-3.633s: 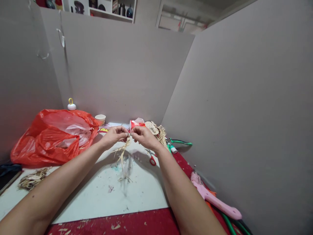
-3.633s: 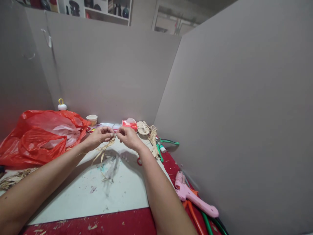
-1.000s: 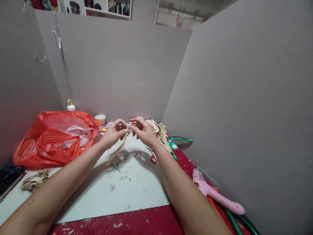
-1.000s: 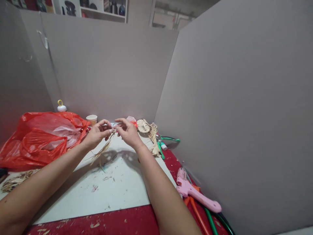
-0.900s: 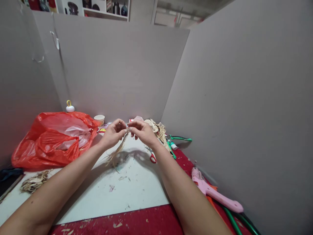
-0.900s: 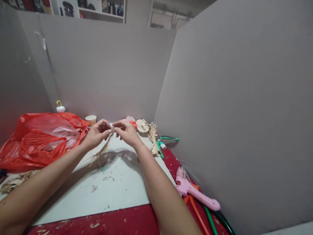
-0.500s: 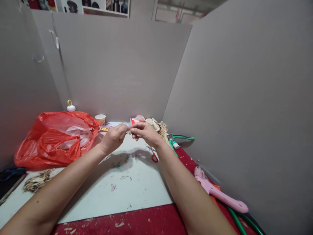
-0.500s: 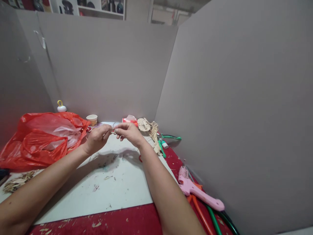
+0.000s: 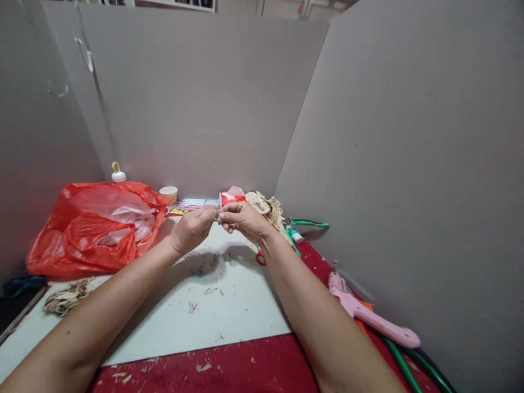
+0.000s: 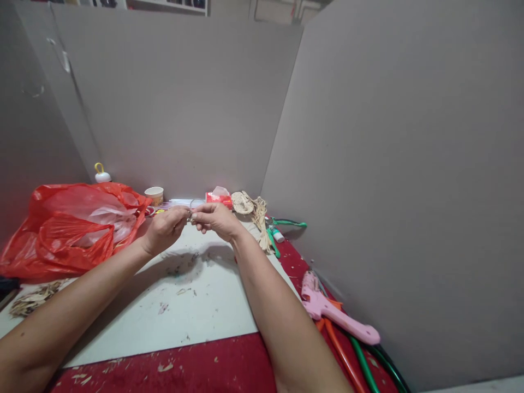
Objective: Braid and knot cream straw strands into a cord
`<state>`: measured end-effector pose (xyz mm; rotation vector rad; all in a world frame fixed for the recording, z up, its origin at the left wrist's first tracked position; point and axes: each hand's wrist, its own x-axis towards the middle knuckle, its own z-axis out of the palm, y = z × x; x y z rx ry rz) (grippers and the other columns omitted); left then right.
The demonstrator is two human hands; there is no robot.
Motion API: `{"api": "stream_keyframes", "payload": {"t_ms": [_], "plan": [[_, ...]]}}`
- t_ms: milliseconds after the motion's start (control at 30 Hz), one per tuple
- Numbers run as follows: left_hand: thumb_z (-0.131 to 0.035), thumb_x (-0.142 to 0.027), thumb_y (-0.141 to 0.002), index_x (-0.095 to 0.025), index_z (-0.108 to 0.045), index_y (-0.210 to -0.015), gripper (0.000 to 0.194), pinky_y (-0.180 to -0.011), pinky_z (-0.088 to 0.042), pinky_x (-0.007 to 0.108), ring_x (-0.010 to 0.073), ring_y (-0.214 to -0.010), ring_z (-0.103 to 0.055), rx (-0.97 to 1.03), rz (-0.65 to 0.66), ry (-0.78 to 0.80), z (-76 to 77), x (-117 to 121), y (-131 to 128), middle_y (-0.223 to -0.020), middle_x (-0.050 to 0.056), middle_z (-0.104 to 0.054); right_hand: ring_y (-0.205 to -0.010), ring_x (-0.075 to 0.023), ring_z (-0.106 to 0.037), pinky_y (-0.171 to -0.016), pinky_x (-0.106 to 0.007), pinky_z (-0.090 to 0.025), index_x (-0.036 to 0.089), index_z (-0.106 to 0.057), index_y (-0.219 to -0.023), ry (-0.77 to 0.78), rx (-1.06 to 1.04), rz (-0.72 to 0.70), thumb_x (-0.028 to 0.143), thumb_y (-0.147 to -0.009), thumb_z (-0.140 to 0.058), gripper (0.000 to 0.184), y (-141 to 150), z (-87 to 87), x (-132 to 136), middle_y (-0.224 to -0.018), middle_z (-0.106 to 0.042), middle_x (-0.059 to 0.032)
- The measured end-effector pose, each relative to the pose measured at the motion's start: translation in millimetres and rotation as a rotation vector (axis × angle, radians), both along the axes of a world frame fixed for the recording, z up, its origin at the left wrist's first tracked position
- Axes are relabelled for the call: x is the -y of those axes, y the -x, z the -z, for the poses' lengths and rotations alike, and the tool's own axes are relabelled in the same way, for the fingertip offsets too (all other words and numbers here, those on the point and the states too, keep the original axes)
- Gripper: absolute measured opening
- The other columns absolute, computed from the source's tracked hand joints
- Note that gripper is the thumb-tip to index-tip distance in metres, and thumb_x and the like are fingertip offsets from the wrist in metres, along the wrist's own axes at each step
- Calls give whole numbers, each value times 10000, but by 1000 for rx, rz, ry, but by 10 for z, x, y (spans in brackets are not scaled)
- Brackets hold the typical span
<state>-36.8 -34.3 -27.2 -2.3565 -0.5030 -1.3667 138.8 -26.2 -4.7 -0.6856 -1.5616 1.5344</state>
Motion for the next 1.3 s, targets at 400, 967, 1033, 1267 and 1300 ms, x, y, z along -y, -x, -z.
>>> {"api": "stream_keyframes", "payload": {"t_ms": [400, 967, 1033, 1267, 1300], "plan": [[-465, -158, -870, -182, -530, -883, 70, -553, -427, 189, 71, -592, -522, 264, 1, 243, 46, 17, -68, -740, -6, -555, -421, -69, -473, -406, -201, -356, 143, -601, -634, -199, 49, 145, 173, -639, -614, 32, 37, -53, 32, -516, -563, 35], [-481, -154, -852, -185, -529, -923, 90, -536, -402, 191, 64, -563, -493, 277, -106, 306, 99, -61, -16, -785, 2, -582, -421, -66, -432, -415, -207, -327, 158, -566, -590, -265, 150, 236, 164, -625, -561, 36, -20, -139, 83, -499, -527, 37], [-482, -137, -843, -182, -530, -922, 103, -543, -400, 190, 66, -577, -493, 298, -105, 327, 114, -82, -17, -801, 6, -587, -420, -64, -430, -414, -204, -323, 158, -562, -590, -268, 152, 225, 163, -627, -559, 38, -21, -134, 83, -491, -523, 39], [-499, -131, -807, -181, -538, -898, 111, -559, -411, 189, 73, -611, -521, 496, -57, 535, 93, -108, -65, -819, 5, -583, -421, -67, -454, -401, -194, -351, 152, -564, -602, -213, 224, 177, 175, -652, -576, 56, -39, -69, 39, -498, -536, 29], [-503, -138, -803, -181, -536, -900, 111, -565, -415, 189, 77, -629, -533, 539, -44, 571, 83, -110, -69, -827, 6, -580, -426, -67, -463, -401, -193, -358, 150, -566, -603, -196, 248, 187, 184, -658, -584, 68, -47, -51, 21, -514, -548, 21]]}}
